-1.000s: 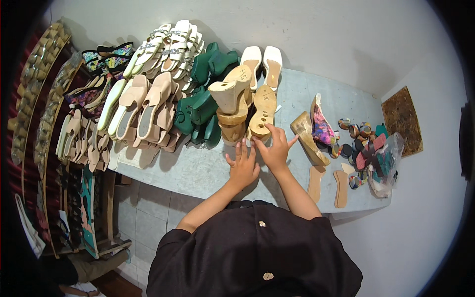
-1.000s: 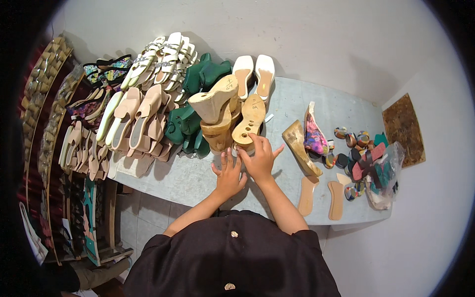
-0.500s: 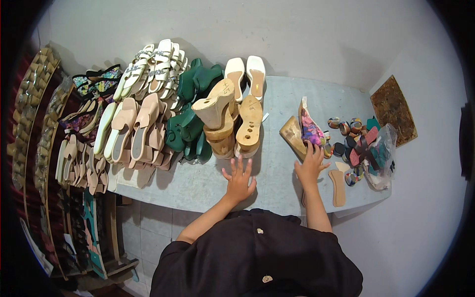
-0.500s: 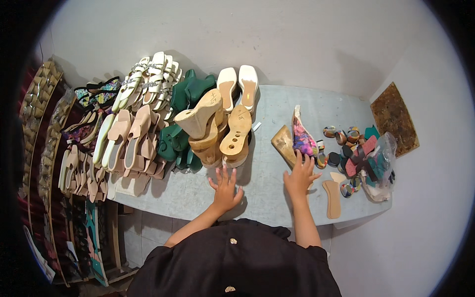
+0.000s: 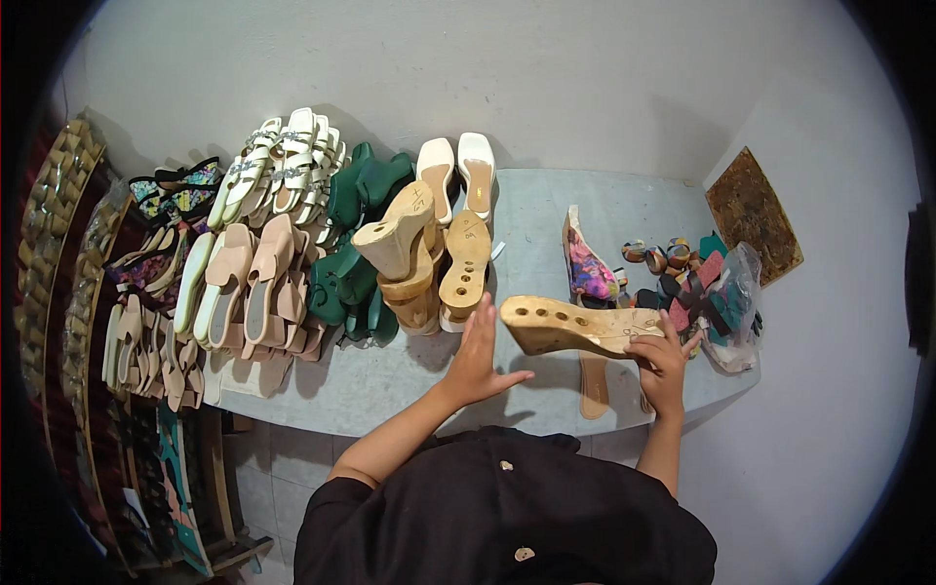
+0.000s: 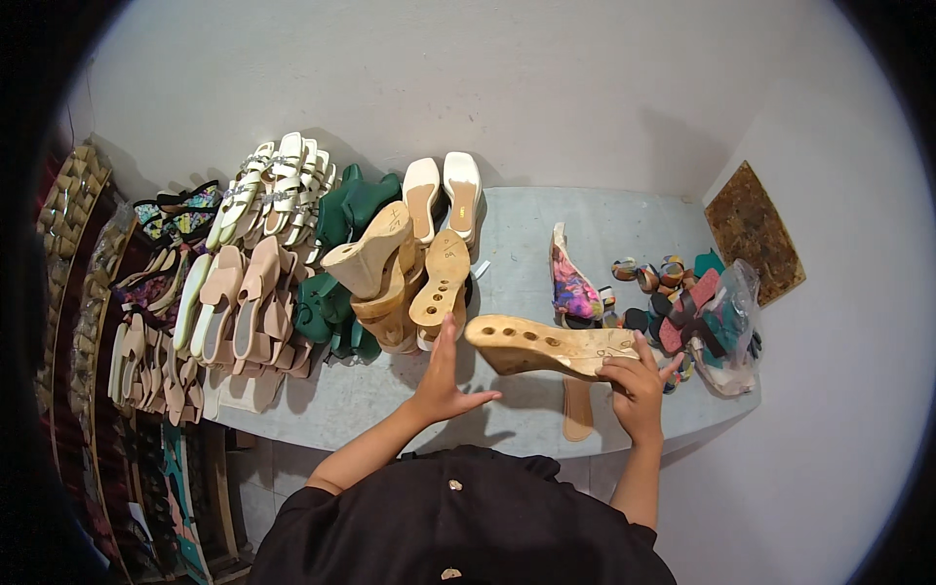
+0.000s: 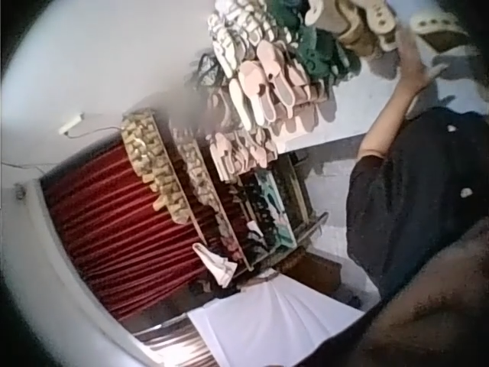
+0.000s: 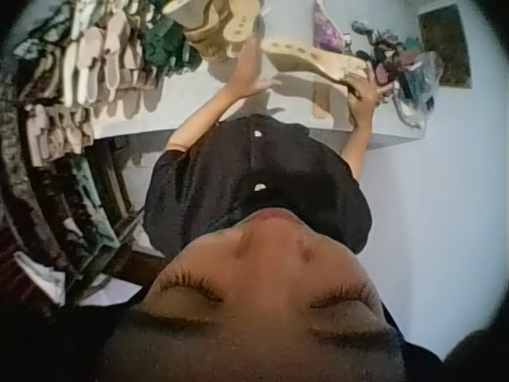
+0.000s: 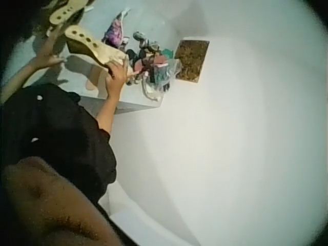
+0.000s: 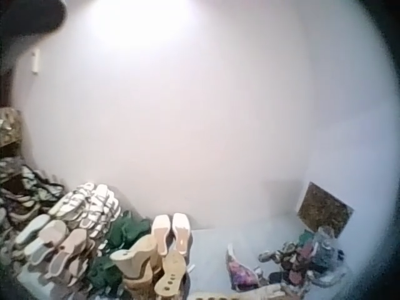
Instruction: Organizing and matching various shoe components such as soles and heels on a workshop table.
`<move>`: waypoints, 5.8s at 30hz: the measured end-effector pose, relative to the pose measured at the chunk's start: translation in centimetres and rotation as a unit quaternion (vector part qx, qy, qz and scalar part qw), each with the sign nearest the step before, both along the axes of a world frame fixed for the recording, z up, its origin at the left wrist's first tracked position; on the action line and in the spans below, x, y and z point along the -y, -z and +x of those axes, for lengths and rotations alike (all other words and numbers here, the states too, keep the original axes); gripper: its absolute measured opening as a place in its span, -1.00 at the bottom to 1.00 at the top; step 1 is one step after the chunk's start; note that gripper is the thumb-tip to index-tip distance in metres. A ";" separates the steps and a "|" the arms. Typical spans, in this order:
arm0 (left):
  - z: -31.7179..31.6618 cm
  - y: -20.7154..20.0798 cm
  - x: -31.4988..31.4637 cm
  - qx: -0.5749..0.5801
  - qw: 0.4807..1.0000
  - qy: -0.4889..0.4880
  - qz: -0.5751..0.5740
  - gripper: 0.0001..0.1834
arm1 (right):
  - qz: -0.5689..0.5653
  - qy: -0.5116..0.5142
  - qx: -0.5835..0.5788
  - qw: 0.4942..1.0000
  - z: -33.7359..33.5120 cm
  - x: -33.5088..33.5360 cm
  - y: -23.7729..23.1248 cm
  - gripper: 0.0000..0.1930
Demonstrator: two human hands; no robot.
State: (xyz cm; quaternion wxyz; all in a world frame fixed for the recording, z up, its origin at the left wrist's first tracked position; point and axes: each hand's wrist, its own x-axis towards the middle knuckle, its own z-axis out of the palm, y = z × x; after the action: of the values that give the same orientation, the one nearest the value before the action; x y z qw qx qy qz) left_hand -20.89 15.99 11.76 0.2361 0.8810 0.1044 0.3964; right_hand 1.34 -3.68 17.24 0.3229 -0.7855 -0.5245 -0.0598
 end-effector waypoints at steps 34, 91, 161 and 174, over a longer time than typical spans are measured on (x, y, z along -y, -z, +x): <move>-0.4 -4.8 -2.5 0.178 0.743 0.222 -0.606 -0.30 | 0.203 -0.351 -0.401 0.822 2.7 -5.2 -3.1 0.12; -1.2 3.1 -0.4 -0.096 0.919 -0.366 0.111 -0.08 | 0.147 -0.228 -0.153 0.950 -6.0 -19.7 2.5 -0.46; -1.4 -4.1 -3.1 0.011 0.902 -0.400 0.162 -0.03 | 0.119 -0.348 0.033 0.929 -4.8 -15.7 -6.2 -0.63; 2.4 -11.4 -4.6 0.320 0.874 0.082 -0.357 -0.09 | 0.024 -0.237 0.129 0.963 -2.8 -13.2 -10.9 -0.03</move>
State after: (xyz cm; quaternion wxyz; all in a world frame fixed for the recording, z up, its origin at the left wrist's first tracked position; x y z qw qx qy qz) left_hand -18.54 20.54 23.17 0.5869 0.5675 0.0848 0.5713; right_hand -1.50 9.52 28.19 0.2763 -0.6165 -0.7311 -0.0946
